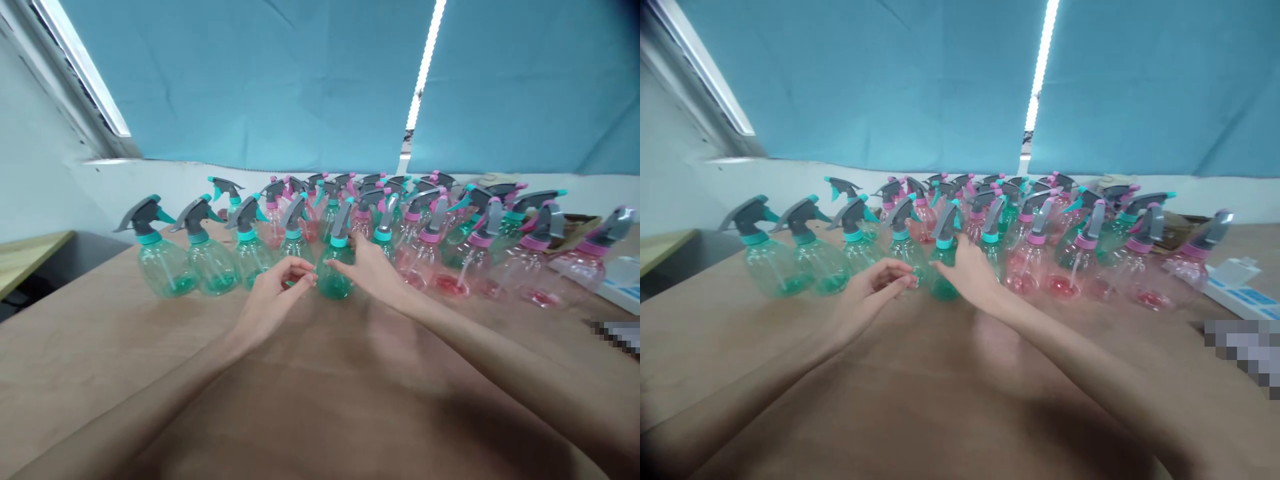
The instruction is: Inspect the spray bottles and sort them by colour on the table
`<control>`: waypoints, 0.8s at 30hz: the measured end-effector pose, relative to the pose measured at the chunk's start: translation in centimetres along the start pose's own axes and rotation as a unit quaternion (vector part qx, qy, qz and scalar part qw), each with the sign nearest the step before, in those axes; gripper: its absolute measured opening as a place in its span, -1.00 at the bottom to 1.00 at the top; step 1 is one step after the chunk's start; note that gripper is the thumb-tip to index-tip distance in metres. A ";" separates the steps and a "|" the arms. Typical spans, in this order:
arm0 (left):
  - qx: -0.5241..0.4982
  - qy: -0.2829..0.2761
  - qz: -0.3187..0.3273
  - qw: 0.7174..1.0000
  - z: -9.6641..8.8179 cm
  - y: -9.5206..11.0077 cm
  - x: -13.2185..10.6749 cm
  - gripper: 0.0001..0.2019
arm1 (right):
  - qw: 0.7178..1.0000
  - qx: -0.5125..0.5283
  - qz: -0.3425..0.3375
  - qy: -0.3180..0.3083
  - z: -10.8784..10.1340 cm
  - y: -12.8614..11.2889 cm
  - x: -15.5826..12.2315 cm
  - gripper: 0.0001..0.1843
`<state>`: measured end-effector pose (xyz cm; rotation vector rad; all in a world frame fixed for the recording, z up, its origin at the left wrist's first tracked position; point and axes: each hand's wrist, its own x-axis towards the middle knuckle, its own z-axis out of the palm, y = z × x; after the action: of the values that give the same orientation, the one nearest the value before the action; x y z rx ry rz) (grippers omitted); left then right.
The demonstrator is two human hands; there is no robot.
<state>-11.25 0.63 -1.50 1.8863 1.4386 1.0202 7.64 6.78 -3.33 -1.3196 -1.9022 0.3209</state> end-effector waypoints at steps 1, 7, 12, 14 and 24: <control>0.012 0.004 0.001 1.000 0.1 0.1 0.1 -0.79 | 1.000 -0.002 -0.005 -0.003 -0.4 -0.2 -0.5 -0.46; 0.056 0.001 0.028 0.998 2.0 2.2 0.5 -0.54 | 0.996 -0.014 -0.051 -0.069 -3.9 -1.2 -4.4 -0.72; -0.025 -0.067 0.066 0.995 4.7 5.2 0.7 -0.44 | 0.994 -0.028 -0.052 -0.089 -6.3 -1.1 -7.5 -0.69; -0.034 -0.076 0.080 0.993 5.8 6.3 0.8 -0.44 | 0.994 -0.022 -0.061 -0.091 -6.9 -0.7 -8.5 -0.65; -0.111 -0.103 0.156 0.976 9.0 7.2 2.0 -0.73 | 0.985 0.006 -0.115 -0.126 -8.0 3.3 -10.5 -0.29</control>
<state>0.44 0.74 -0.35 2.0192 0.8904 1.0409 17.22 -2.73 -4.77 -1.0767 -2.2373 0.3955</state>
